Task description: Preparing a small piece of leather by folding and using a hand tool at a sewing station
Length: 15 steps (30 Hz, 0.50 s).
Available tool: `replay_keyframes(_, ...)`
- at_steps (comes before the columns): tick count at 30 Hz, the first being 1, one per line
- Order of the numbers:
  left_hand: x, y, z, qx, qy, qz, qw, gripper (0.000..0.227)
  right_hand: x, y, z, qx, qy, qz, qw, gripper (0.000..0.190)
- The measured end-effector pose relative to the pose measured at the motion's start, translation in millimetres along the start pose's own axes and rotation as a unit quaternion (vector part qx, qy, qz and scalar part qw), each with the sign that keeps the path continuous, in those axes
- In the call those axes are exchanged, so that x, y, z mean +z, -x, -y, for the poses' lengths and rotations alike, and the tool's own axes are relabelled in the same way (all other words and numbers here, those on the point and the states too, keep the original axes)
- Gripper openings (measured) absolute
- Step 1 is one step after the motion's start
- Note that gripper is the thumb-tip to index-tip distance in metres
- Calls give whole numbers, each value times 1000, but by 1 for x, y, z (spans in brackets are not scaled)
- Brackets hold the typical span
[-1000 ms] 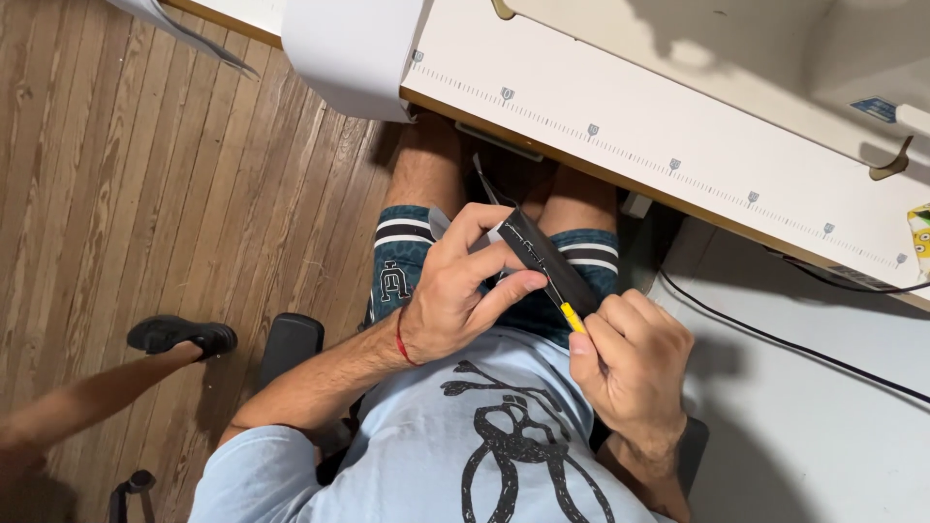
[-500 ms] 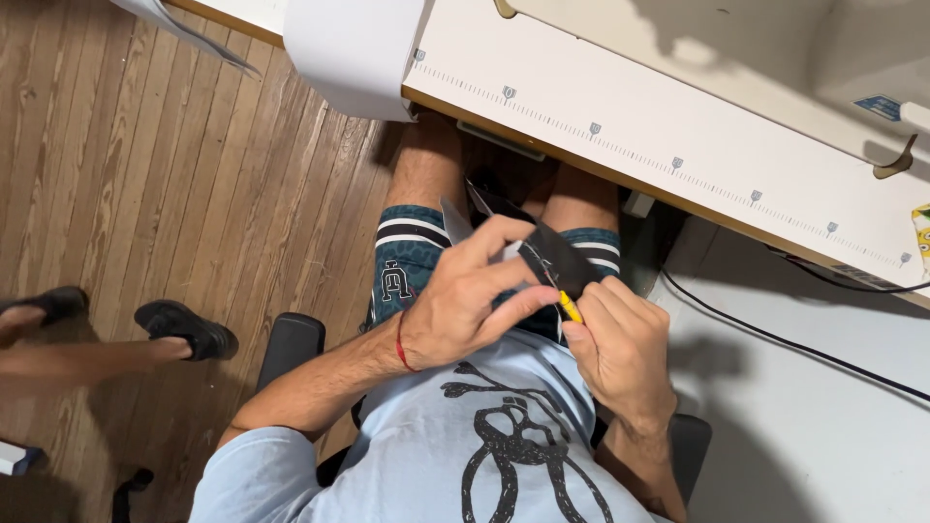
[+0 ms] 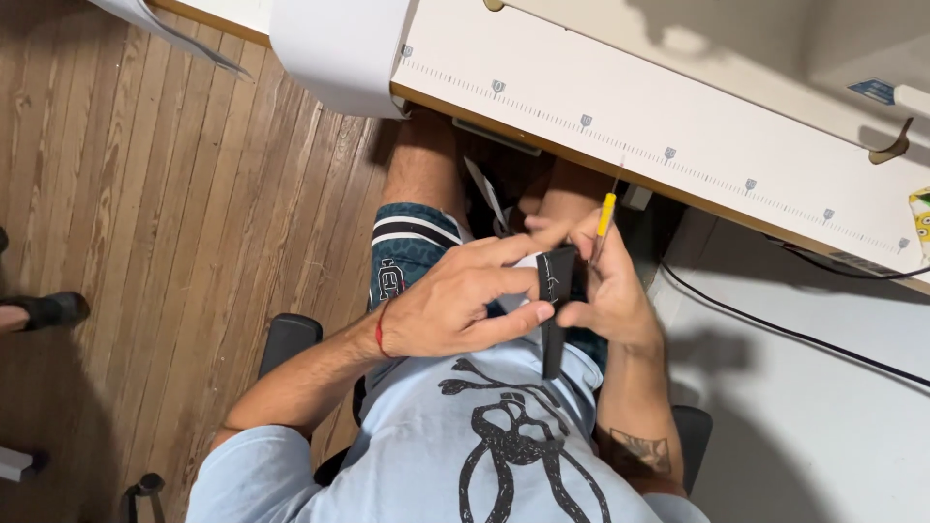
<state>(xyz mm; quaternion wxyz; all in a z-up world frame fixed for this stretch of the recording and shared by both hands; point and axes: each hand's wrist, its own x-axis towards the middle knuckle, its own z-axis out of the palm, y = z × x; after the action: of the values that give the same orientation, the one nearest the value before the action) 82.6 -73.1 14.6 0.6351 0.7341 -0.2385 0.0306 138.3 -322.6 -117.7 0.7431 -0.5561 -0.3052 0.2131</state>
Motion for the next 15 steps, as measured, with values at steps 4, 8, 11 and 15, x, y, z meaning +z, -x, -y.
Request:
replay_keyframes(4, 9, 30, 40, -31, 1, 13, 999, 22, 1, -5, 12, -4, -85, -1, 996, 69)
replay_keyframes(8, 6, 32, 42, -80, 89, -2, 993, 24, 1, 7, 7, -21, -191, -52, 980, 61)
replay_keyframes(11, 4, 28, 41, -86, 111, -10, 990, 23, 7, 2, 10, -18, -225, -77, 971, 61)
replay_keyframes(15, 9, 32, 54, -73, 74, -31, 994, 22, 14, -19, 22, -28, -207, -84, 974, 56)
